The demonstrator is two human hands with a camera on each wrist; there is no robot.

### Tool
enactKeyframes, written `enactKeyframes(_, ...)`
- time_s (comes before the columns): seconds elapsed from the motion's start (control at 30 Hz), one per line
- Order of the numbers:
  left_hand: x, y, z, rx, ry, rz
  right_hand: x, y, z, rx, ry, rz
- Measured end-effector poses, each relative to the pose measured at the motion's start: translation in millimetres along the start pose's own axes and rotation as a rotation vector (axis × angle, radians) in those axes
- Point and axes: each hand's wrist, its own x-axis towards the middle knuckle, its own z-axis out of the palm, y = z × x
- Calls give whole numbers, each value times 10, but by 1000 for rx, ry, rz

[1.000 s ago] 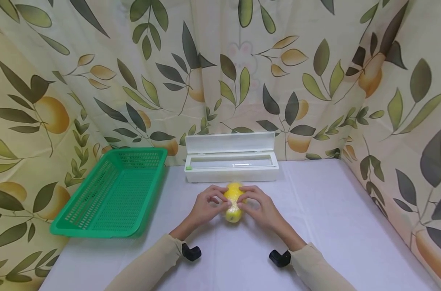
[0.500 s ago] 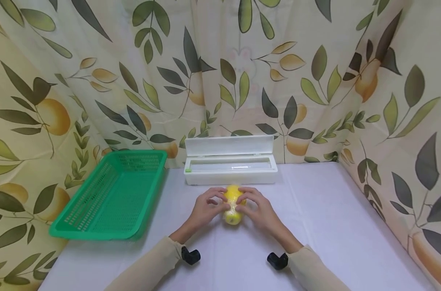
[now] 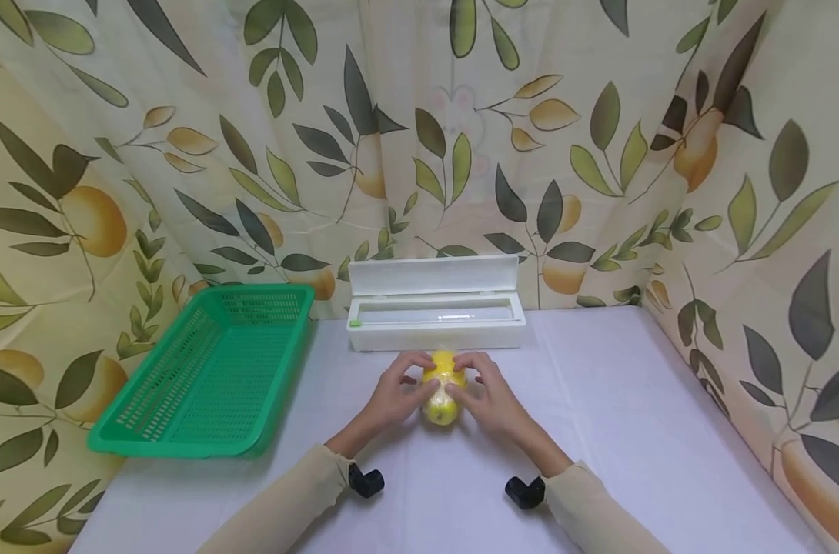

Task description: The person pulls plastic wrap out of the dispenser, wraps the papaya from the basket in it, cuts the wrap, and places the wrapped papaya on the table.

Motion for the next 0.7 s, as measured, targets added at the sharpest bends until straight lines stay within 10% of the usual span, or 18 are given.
enactKeyframes(0.7,17,26,1,-28,33,-66,43,2,-41,30,-33,12)
